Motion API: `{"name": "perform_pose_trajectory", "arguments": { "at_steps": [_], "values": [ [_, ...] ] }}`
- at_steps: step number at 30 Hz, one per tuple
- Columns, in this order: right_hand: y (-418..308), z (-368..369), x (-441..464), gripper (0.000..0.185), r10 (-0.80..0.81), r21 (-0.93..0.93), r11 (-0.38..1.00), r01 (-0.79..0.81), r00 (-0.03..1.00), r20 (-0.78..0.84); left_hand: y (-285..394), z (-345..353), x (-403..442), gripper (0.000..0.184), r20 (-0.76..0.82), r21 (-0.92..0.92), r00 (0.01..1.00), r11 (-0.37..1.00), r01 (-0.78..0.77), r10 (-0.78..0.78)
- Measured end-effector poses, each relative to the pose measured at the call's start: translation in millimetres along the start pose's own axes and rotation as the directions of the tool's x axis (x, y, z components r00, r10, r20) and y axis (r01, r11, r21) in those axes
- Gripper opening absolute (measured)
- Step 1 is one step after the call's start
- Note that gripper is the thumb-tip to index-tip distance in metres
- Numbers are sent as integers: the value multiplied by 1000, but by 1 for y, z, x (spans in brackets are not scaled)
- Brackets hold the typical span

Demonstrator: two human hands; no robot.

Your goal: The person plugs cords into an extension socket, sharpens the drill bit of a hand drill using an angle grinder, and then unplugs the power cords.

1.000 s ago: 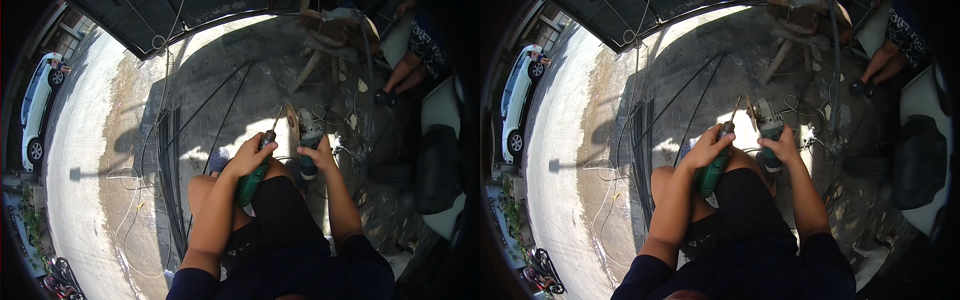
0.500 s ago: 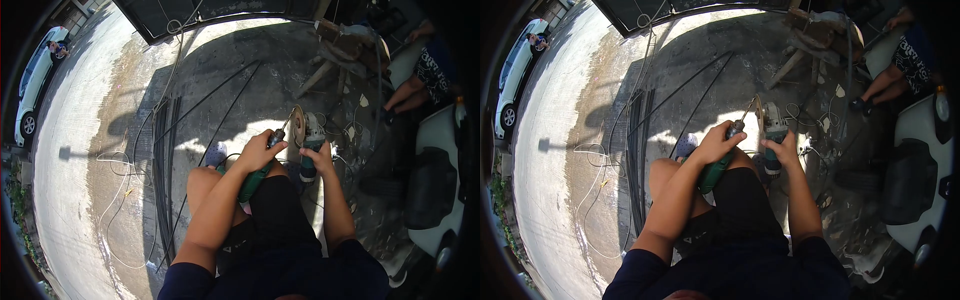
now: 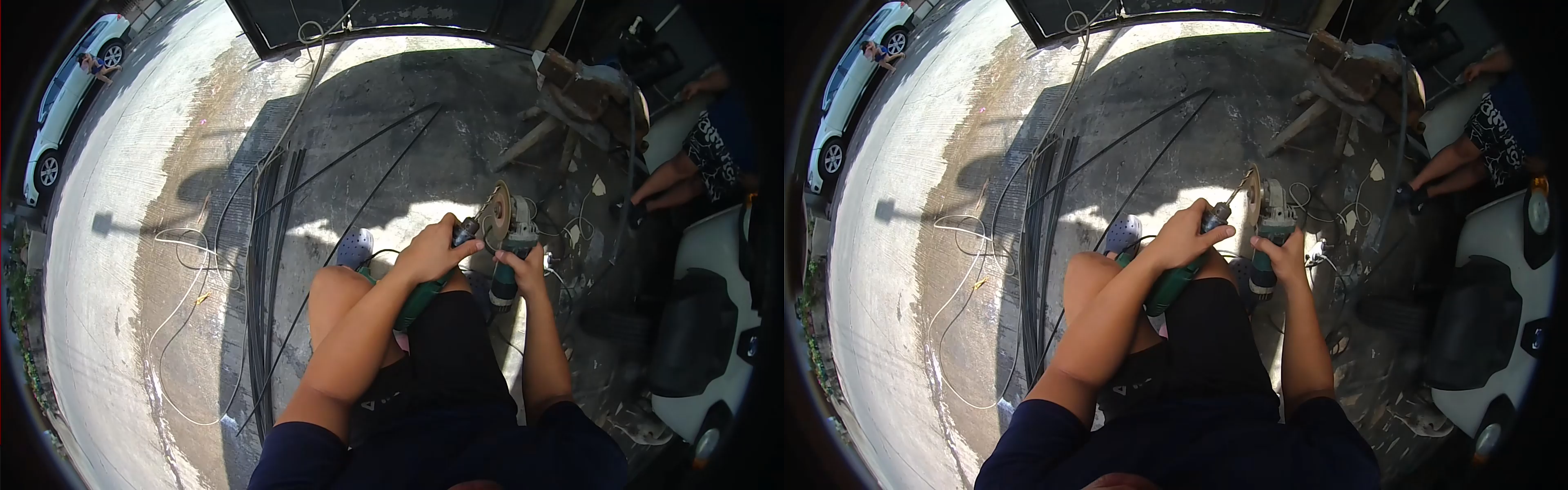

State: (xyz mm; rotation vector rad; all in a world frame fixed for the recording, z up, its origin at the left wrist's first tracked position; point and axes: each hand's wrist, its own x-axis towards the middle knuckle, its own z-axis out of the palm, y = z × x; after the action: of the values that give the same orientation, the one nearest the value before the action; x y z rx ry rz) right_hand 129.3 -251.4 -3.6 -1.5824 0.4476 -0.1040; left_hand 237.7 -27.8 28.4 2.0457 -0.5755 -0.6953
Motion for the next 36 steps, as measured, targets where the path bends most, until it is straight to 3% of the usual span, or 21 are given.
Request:
{"name": "perform_pose_trajectory", "arguments": {
  "at_steps": [22,29,32,34,36],
  "values": [
    [-1,-7,4,32,-38,-107,994,37,999,-11,1,2,0,74,38,50,999,999,-7,5],
    [5,-8,4,30,-1,-60,998,0,1000,-1,2,2,1,75,29,19,1000,1000,12,-13],
    [11,-7,-1,27,40,33,999,-39,999,-30,4,2,0,75,-72,-21,997,999,-41,39],
    [16,-10,-6,25,84,69,994,-80,995,-60,6,1,-4,70,-255,-62,967,998,-24,8],
    [21,-17,-10,24,86,79,994,-80,993,-78,16,-11,-11,66,-210,-102,978,995,-11,-11]
  ]
}}
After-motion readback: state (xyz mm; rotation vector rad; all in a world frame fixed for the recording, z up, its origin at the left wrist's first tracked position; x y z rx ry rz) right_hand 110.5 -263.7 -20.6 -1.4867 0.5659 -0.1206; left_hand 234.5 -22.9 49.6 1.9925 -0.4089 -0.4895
